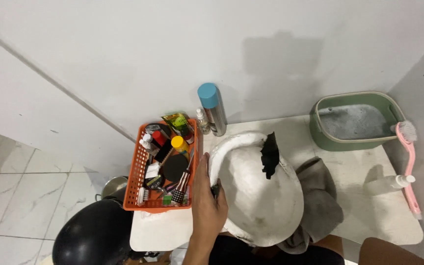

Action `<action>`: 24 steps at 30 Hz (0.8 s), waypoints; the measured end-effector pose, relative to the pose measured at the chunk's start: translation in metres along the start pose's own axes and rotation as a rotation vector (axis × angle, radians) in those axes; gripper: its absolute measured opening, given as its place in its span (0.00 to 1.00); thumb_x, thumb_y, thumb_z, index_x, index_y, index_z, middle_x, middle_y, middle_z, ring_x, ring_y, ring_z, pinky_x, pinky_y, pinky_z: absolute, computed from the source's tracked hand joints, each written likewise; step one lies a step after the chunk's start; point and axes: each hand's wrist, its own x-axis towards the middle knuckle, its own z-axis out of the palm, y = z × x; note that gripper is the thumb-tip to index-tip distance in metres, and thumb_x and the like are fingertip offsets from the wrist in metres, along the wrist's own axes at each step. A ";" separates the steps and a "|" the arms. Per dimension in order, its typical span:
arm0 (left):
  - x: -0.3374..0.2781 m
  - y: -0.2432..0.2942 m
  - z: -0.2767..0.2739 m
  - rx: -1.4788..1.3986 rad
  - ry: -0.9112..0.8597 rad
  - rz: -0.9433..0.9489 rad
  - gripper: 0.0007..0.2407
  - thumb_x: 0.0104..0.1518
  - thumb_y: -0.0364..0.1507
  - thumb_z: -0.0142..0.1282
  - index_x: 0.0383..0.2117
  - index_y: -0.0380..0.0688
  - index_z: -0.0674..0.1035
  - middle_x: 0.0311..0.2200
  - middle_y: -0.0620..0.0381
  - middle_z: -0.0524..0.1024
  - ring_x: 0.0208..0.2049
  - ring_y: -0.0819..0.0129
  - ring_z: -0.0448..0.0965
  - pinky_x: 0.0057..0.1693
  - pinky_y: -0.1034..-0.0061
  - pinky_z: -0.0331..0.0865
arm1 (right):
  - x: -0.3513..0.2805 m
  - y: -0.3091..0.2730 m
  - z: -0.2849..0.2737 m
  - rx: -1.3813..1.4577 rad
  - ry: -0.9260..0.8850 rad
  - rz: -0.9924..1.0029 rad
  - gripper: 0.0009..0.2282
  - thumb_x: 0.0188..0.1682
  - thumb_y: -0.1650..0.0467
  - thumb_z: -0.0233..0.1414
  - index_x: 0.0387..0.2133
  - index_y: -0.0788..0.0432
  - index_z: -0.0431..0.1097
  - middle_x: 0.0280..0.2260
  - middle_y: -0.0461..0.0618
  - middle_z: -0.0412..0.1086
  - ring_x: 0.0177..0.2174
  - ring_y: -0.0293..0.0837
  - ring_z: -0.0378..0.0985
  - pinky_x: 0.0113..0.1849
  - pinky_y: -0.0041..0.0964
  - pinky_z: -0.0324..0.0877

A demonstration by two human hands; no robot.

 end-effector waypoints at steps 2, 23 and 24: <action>0.000 -0.003 -0.002 0.009 -0.005 0.014 0.30 0.61 0.16 0.45 0.71 0.36 0.50 0.72 0.41 0.55 0.73 0.46 0.54 0.74 0.56 0.53 | -0.004 -0.013 0.020 0.027 -0.016 0.041 0.21 0.43 0.77 0.44 0.52 0.59 0.60 0.27 0.52 0.59 0.23 0.42 0.56 0.22 0.39 0.51; -0.010 -0.010 -0.001 0.047 0.023 0.031 0.33 0.57 0.15 0.50 0.71 0.34 0.52 0.72 0.44 0.56 0.74 0.46 0.53 0.75 0.55 0.51 | -0.050 -0.008 0.212 -0.107 -0.343 -0.209 0.10 0.56 0.67 0.47 0.44 0.58 0.73 0.17 0.44 0.64 0.15 0.35 0.58 0.21 0.32 0.57; -0.010 -0.010 -0.001 0.047 0.030 0.034 0.34 0.55 0.13 0.52 0.71 0.34 0.52 0.72 0.44 0.56 0.74 0.46 0.53 0.75 0.54 0.50 | -0.051 -0.006 0.216 -0.096 -0.198 -0.209 0.09 0.56 0.69 0.48 0.43 0.59 0.73 0.16 0.41 0.59 0.15 0.34 0.55 0.20 0.32 0.55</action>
